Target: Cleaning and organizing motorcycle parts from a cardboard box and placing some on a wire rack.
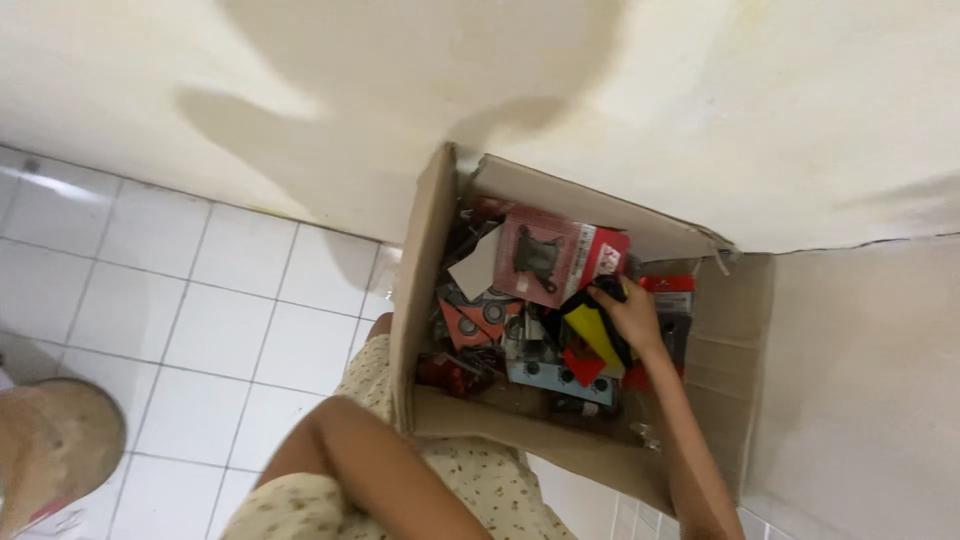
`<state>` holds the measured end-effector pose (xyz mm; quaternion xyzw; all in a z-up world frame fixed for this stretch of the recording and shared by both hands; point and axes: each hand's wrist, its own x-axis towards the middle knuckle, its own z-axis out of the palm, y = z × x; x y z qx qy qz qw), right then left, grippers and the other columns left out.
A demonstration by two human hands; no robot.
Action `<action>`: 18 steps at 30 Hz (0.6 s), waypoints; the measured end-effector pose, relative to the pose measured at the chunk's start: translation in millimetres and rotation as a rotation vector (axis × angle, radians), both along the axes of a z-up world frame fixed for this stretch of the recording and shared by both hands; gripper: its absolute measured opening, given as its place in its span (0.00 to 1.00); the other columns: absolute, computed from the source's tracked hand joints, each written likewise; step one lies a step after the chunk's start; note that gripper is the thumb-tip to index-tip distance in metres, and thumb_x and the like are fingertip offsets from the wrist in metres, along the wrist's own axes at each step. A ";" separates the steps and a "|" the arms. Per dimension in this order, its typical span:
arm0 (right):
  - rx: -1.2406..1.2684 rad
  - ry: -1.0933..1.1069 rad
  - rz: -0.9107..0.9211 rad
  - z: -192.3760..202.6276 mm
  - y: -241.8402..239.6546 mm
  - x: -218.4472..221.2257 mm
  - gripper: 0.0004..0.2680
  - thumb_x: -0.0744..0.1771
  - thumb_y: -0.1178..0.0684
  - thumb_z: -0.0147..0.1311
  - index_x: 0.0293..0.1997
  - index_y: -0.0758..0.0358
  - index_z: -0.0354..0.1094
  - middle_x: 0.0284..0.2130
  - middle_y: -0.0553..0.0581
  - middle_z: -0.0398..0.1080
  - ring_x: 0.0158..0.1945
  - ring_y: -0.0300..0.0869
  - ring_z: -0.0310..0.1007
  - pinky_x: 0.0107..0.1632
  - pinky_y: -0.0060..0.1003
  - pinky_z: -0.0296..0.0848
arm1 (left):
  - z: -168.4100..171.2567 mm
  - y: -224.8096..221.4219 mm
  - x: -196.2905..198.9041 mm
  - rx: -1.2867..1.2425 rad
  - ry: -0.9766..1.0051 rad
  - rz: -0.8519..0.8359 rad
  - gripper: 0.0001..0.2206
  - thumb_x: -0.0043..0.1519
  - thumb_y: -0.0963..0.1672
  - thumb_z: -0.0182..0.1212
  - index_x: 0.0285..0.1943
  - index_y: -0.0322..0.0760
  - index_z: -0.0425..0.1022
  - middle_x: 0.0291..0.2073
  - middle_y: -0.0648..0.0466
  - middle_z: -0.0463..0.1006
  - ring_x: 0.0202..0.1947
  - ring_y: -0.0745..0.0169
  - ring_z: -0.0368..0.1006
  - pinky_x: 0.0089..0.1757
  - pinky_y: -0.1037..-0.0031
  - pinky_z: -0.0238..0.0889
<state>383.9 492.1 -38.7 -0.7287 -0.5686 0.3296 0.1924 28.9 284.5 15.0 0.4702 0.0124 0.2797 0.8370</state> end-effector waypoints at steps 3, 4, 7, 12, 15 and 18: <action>0.030 0.012 0.007 37.4 -3.5 -22.1 0.13 0.65 0.50 0.62 0.48 0.69 0.76 0.39 0.63 0.80 0.41 0.48 0.81 0.45 0.40 0.75 | -34.0 63.4 -6.1 -0.127 -0.072 -0.099 0.25 0.74 0.55 0.52 0.61 0.28 0.76 0.54 0.39 0.79 0.56 0.40 0.75 0.58 0.46 0.66; 0.056 0.025 0.036 49.3 -5.1 -31.7 0.12 0.65 0.51 0.62 0.47 0.69 0.76 0.38 0.63 0.80 0.39 0.46 0.81 0.44 0.40 0.75 | -29.5 95.6 5.7 -0.170 -0.092 -0.126 0.26 0.74 0.56 0.53 0.61 0.28 0.77 0.54 0.39 0.79 0.55 0.40 0.75 0.57 0.45 0.67; 0.085 0.082 0.062 115.2 -13.4 -63.6 0.10 0.64 0.53 0.63 0.44 0.69 0.77 0.34 0.62 0.81 0.35 0.44 0.81 0.42 0.38 0.76 | 64.3 161.4 -4.7 -0.296 -0.142 -0.223 0.29 0.74 0.58 0.54 0.61 0.28 0.78 0.53 0.38 0.81 0.54 0.38 0.77 0.57 0.42 0.68; 0.025 0.478 0.048 142.2 -35.2 -76.3 0.12 0.61 0.55 0.65 0.44 0.70 0.75 0.33 0.60 0.79 0.34 0.43 0.79 0.41 0.37 0.75 | 60.6 195.4 10.1 0.814 0.655 0.550 0.64 0.43 0.62 0.76 0.81 0.33 0.38 0.78 0.36 0.42 0.78 0.35 0.41 0.71 0.43 0.40; -0.024 0.785 0.001 148.9 -33.4 -96.0 0.17 0.60 0.55 0.67 0.50 0.70 0.69 0.37 0.59 0.76 0.38 0.42 0.77 0.44 0.36 0.75 | 39.7 188.9 14.6 0.696 0.483 0.496 0.73 0.40 0.63 0.79 0.82 0.36 0.23 0.81 0.39 0.31 0.81 0.37 0.32 0.74 0.44 0.33; -0.104 1.051 0.016 150.8 -26.9 -125.6 0.18 0.62 0.54 0.67 0.52 0.71 0.66 0.37 0.59 0.75 0.39 0.43 0.77 0.43 0.37 0.77 | 56.9 185.4 15.0 0.235 0.184 0.393 0.76 0.38 0.66 0.77 0.78 0.41 0.12 0.81 0.45 0.27 0.81 0.43 0.32 0.72 0.47 0.39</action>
